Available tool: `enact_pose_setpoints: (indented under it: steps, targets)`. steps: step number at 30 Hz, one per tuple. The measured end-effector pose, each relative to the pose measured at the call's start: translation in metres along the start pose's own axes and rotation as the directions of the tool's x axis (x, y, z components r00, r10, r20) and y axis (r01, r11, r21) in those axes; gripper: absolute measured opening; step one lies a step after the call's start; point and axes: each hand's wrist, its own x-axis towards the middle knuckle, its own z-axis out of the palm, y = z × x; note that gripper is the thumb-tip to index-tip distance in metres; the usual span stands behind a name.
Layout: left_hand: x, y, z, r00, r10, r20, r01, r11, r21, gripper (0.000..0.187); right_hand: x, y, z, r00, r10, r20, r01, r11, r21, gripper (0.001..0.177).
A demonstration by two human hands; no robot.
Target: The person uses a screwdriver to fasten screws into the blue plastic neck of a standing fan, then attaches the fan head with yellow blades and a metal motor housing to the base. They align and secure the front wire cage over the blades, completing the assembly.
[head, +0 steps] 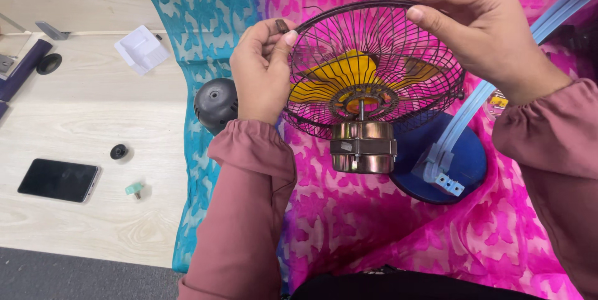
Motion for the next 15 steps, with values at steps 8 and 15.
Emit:
enact_pose_setpoints:
  steps: [8, 15]
  targets:
    - [0.002, 0.015, 0.008, 0.999, -0.047, 0.003, 0.047, 0.998, -0.03, 0.015, 0.017, -0.021, 0.004, 0.999, -0.001, 0.041, 0.006, 0.993, -0.12, 0.025]
    - [0.009, 0.028, -0.002, 0.979, 0.119, 0.168, -0.151, 0.969, 0.193, 0.029, 0.016, -0.02, 0.011, 0.992, -0.127, -0.021, 0.116, 0.952, -0.284, 0.019]
